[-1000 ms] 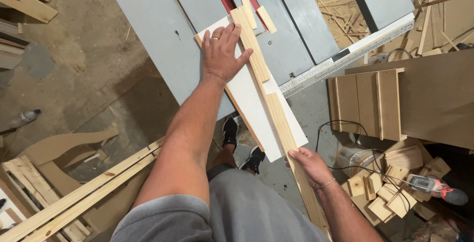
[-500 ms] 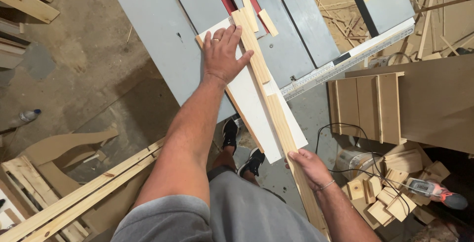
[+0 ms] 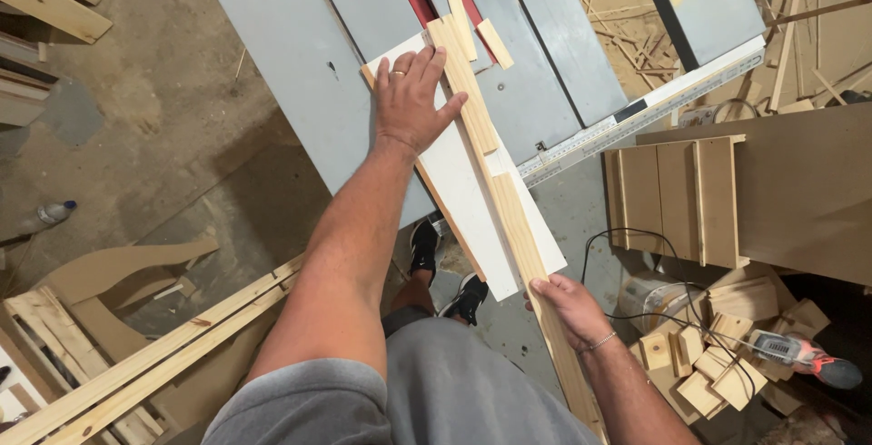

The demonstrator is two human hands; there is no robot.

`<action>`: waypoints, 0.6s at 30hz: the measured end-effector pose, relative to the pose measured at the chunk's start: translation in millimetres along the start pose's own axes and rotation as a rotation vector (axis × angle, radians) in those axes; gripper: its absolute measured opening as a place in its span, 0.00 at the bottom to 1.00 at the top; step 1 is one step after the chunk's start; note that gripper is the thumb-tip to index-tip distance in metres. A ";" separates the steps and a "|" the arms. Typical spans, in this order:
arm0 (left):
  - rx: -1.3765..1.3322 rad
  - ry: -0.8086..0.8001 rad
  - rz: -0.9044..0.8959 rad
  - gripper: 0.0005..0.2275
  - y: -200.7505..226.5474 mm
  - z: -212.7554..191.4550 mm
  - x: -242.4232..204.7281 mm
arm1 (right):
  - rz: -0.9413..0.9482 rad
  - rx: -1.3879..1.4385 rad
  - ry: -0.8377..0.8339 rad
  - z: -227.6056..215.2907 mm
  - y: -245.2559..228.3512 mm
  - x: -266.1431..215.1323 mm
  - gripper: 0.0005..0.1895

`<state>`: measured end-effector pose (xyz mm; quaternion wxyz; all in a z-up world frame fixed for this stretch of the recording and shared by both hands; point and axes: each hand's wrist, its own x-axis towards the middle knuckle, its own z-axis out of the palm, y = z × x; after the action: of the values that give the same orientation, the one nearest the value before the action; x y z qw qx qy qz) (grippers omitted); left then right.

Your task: Sawing thin strips of wood using a table saw and a push stick

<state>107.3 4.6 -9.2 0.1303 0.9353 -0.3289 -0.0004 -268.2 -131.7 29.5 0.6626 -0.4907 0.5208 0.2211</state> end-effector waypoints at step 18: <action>0.012 0.006 0.004 0.33 -3.6 -0.7 4.5 | 0.006 -0.035 0.006 2.7 -6.2 0.8 0.14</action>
<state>113.1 4.6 -9.0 0.1258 0.9354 -0.3305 0.0045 -261.6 -132.2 31.3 0.6518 -0.5012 0.5203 0.2309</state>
